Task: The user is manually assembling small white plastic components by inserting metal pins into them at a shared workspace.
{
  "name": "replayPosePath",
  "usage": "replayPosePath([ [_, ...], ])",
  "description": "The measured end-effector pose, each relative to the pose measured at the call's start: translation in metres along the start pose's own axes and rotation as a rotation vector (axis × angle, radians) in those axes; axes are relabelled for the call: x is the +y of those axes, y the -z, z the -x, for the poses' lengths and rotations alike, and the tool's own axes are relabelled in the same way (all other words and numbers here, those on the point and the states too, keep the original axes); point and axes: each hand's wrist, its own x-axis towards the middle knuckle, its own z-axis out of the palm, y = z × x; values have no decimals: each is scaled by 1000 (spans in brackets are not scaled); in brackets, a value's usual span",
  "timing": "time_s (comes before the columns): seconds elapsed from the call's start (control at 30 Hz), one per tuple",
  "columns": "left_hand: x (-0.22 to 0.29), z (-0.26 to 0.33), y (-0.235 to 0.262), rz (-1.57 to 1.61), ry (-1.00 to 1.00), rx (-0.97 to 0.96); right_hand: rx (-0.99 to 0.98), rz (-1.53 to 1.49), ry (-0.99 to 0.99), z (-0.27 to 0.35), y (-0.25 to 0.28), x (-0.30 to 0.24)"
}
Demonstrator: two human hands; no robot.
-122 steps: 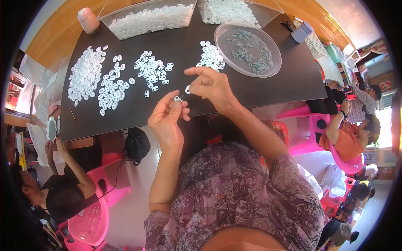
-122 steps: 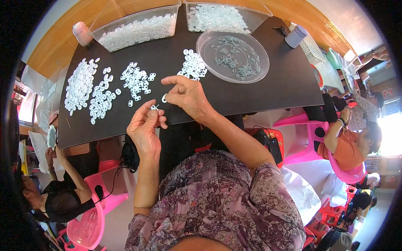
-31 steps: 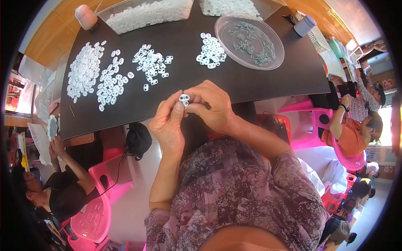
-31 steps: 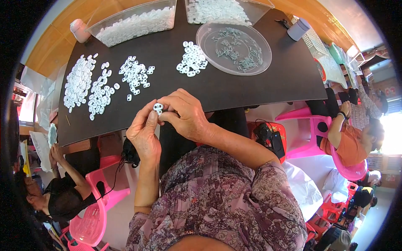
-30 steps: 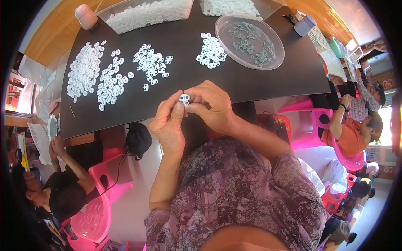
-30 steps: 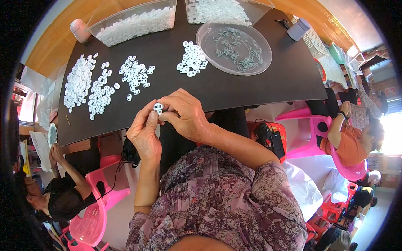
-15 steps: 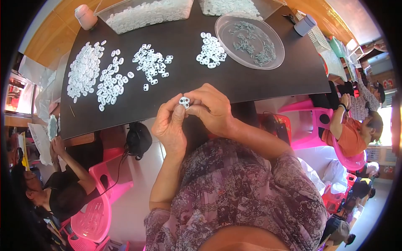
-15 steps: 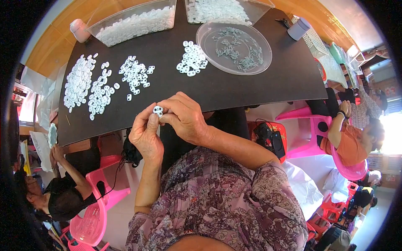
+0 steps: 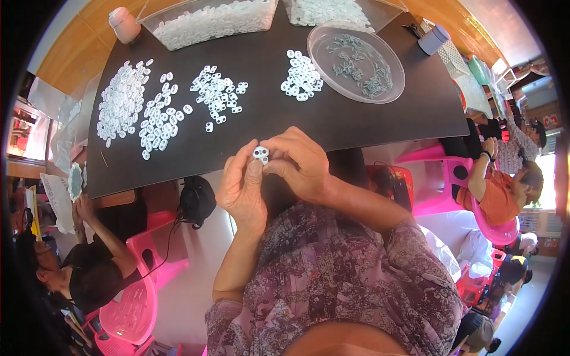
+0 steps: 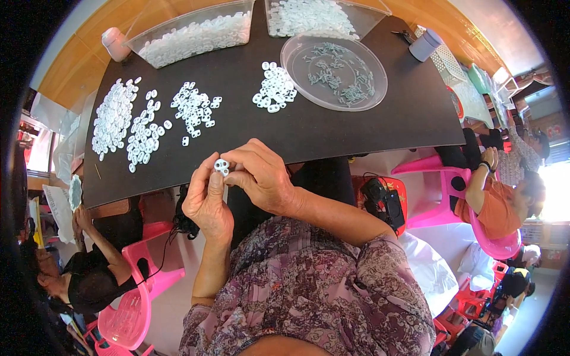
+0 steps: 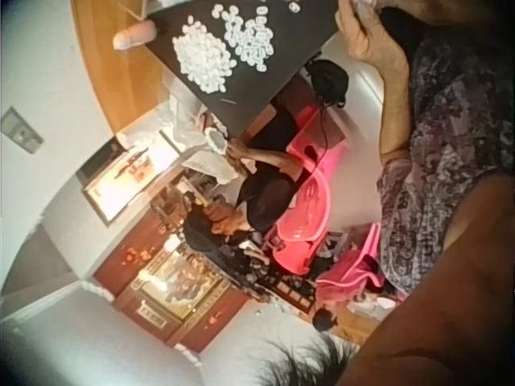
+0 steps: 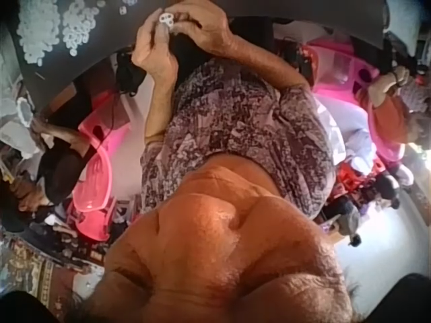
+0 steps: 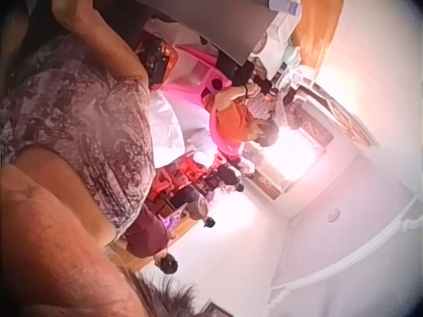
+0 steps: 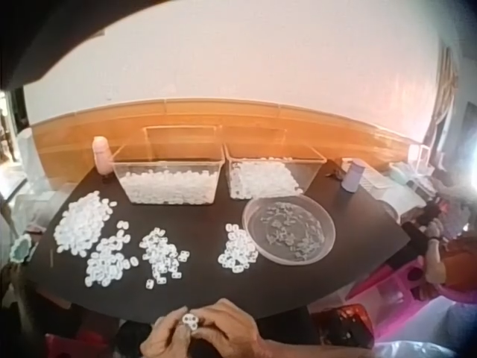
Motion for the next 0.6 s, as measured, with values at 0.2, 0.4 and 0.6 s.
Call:
replayPosePath([
  [0.2, 2, 3, 1, -152, -99, 8, 2, 16, 54, -1, 1, -2],
  [0.4, 2, 5, -1, -162, -82, 15, -52, -38, -154, 0, 7, -9],
  [0.6, -3, 6, -1, -254, -128, 13, 22, -315, -529, 9, 0, -11],
])
